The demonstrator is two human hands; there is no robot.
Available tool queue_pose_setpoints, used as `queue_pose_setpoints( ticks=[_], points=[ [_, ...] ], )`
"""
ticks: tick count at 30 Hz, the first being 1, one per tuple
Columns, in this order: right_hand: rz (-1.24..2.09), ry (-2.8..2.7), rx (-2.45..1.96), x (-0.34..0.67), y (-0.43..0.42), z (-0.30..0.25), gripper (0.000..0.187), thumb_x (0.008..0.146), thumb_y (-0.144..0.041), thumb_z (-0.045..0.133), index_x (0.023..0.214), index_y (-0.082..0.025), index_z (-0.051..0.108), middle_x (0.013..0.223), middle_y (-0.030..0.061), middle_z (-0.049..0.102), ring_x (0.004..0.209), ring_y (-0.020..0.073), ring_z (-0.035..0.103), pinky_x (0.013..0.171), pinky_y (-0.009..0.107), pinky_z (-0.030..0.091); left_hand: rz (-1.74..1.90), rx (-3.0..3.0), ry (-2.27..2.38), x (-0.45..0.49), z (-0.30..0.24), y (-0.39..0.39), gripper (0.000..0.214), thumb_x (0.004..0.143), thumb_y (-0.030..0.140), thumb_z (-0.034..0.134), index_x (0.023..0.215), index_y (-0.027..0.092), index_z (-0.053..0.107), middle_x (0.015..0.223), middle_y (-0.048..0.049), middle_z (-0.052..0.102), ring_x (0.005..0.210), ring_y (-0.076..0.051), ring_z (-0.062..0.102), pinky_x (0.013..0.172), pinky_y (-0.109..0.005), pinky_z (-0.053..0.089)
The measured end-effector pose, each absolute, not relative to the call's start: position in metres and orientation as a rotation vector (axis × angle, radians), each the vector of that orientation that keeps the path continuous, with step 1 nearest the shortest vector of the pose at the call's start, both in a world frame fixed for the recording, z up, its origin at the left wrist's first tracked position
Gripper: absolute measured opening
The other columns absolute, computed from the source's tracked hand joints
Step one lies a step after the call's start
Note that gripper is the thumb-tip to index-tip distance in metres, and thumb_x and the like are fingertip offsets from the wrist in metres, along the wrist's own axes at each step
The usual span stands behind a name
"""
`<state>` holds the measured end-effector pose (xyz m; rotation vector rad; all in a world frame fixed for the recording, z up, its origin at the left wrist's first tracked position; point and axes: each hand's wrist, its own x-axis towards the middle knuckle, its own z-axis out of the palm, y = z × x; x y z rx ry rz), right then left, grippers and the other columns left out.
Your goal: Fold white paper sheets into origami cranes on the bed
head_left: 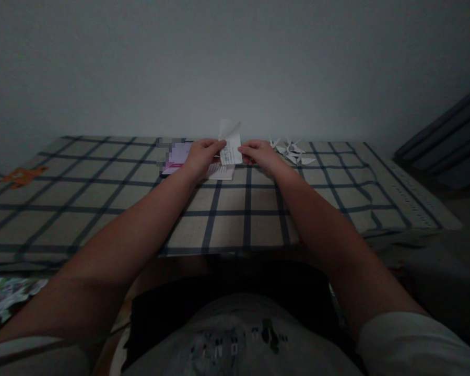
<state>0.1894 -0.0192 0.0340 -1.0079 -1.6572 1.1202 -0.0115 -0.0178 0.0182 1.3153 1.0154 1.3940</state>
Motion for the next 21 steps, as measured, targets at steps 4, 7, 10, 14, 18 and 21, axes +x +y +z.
queue_pose_setpoints(
  ticks=[4, 7, 10, 14, 18, 21],
  points=[
    [1.101, -1.621, -1.037, 0.1903, -0.0151, 0.0326, 0.022, 0.097, -0.033, 0.065, 0.082, -0.017, 0.067, 0.072, -0.002, 0.064, 0.058, 0.0065, 0.053, 0.053, 0.018, 0.04, 1.385, 1.305, 1.027, -0.0115, 0.019, -0.0189, 0.033, 0.072, 0.043, 0.085, 0.074, 0.016, 0.066, 0.074, -0.0029, 0.069, 0.066, -0.014, 0.064, 0.076, -0.032, 0.057],
    [1.096, -1.603, -1.037, 0.1909, -0.0129, 0.0323, 0.018, 0.097, -0.03, 0.066, 0.084, -0.017, 0.068, 0.075, -0.0013, 0.067, 0.058, 0.0062, 0.054, 0.052, 0.018, 0.04, 1.372, 1.311, 1.039, -0.0106, 0.0202, -0.0206, 0.032, 0.072, 0.042, 0.083, 0.075, 0.017, 0.065, 0.074, -0.0024, 0.067, 0.065, -0.014, 0.063, 0.076, -0.034, 0.056],
    [1.079, -1.606, -1.024, 0.1905, -0.0141, 0.0336, 0.016, 0.096, -0.023, 0.065, 0.082, -0.017, 0.069, 0.075, -0.0007, 0.067, 0.06, 0.0067, 0.055, 0.054, 0.019, 0.04, 1.341, 1.29, 1.038, -0.0096, 0.0212, -0.0223, 0.029, 0.073, 0.04, 0.081, 0.074, 0.017, 0.063, 0.074, -0.0021, 0.066, 0.066, -0.014, 0.063, 0.074, -0.032, 0.055],
    [1.085, -1.615, -1.023, 0.1891, -0.0174, 0.0353, 0.018, 0.095, -0.02, 0.064, 0.078, -0.016, 0.068, 0.072, -0.0005, 0.066, 0.059, 0.0074, 0.055, 0.056, 0.021, 0.041, 1.304, 1.271, 0.995, -0.009, 0.021, -0.0232, 0.026, 0.073, 0.039, 0.079, 0.078, 0.017, 0.064, 0.079, -0.0035, 0.069, 0.07, -0.016, 0.066, 0.069, -0.03, 0.055],
    [1.085, -1.64, -1.024, 0.1891, -0.0196, 0.0355, 0.018, 0.095, -0.019, 0.064, 0.077, -0.016, 0.067, 0.069, -0.001, 0.065, 0.059, 0.0078, 0.055, 0.058, 0.021, 0.044, 1.326, 1.268, 0.989, -0.0084, 0.0208, -0.0237, 0.027, 0.074, 0.041, 0.079, 0.079, 0.017, 0.066, 0.079, -0.0036, 0.071, 0.071, -0.016, 0.067, 0.068, -0.029, 0.056],
    [1.083, -1.657, -1.03, 0.1897, -0.0201, 0.0353, 0.017, 0.094, -0.019, 0.064, 0.077, -0.017, 0.066, 0.07, -0.0011, 0.064, 0.061, 0.0083, 0.056, 0.058, 0.021, 0.045, 1.332, 1.28, 1.004, -0.0081, 0.0214, -0.0242, 0.028, 0.075, 0.04, 0.08, 0.076, 0.017, 0.065, 0.075, -0.0027, 0.069, 0.067, -0.014, 0.065, 0.072, -0.03, 0.057]
  ],
)
